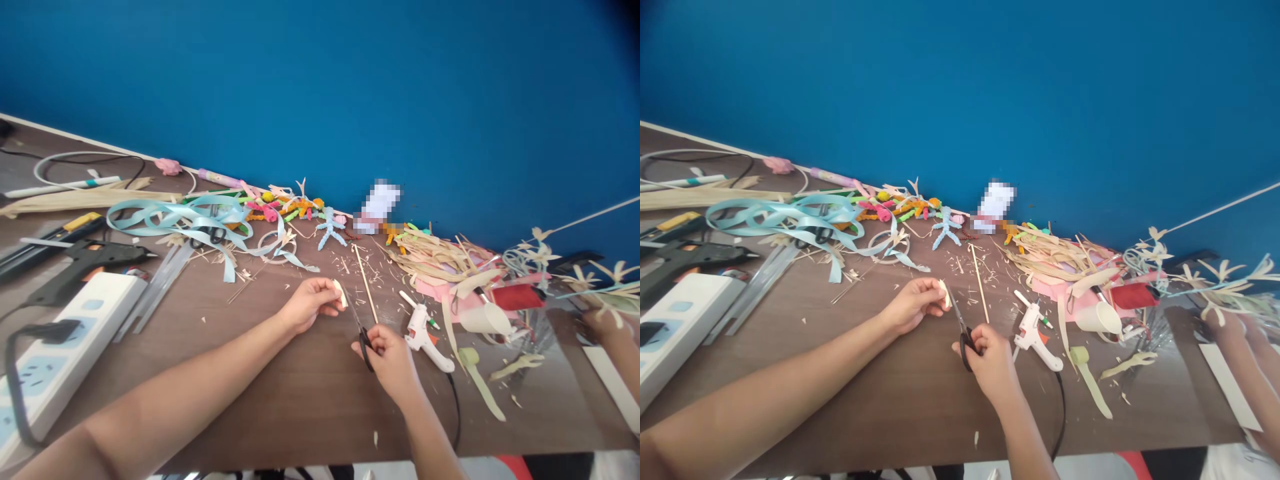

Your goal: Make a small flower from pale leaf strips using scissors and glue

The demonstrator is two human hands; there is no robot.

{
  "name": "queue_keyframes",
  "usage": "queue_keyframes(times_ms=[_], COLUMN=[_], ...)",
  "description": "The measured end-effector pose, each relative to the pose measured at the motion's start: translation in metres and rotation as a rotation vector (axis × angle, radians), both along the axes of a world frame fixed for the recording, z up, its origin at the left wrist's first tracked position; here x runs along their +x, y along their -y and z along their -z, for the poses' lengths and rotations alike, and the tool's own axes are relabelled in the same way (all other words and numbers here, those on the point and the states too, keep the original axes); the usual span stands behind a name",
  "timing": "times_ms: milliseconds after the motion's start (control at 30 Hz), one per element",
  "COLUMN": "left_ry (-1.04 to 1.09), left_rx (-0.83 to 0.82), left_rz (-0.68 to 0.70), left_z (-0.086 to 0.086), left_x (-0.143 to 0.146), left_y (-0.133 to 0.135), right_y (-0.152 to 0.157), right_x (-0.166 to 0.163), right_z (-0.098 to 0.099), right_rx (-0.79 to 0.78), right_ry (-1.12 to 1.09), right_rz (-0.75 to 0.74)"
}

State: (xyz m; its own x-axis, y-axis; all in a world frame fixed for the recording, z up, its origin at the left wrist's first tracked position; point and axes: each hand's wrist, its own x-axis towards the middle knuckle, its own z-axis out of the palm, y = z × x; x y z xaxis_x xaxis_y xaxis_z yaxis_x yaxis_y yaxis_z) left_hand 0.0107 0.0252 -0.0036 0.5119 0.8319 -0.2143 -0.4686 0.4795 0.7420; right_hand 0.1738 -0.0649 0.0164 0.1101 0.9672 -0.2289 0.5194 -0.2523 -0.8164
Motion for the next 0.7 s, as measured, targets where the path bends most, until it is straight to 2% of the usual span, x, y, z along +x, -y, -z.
queue_keyframes(times_ms=[167,300,400,533,700], left_ry=[-0.021,-0.023,-0.029,-0.092,-0.166], left_rx=[-0.013,-0.026,-0.002,0.083,0.106], left_rz=[-0.063,-0.085,-0.079,-0.058,-0.055], left_z=[0.000,0.001,0.002,0.000,-0.002], left_x=[0.001,0.002,0.003,0.005,0.007], left_y=[0.000,0.000,0.002,0.007,0.010], right_y=[0.005,0.013,0.011,-0.009,-0.029], right_x=[-0.004,-0.010,-0.020,-0.035,-0.045], right_z=[-0.002,0.001,0.002,0.004,0.008], right_rx=[-0.058,-0.077,0.055,0.255,0.236], right_ry=[-0.337,-0.390,-0.375,-0.351,-0.421], right_rz=[0.047,0.050,0.169,0.294,0.288])
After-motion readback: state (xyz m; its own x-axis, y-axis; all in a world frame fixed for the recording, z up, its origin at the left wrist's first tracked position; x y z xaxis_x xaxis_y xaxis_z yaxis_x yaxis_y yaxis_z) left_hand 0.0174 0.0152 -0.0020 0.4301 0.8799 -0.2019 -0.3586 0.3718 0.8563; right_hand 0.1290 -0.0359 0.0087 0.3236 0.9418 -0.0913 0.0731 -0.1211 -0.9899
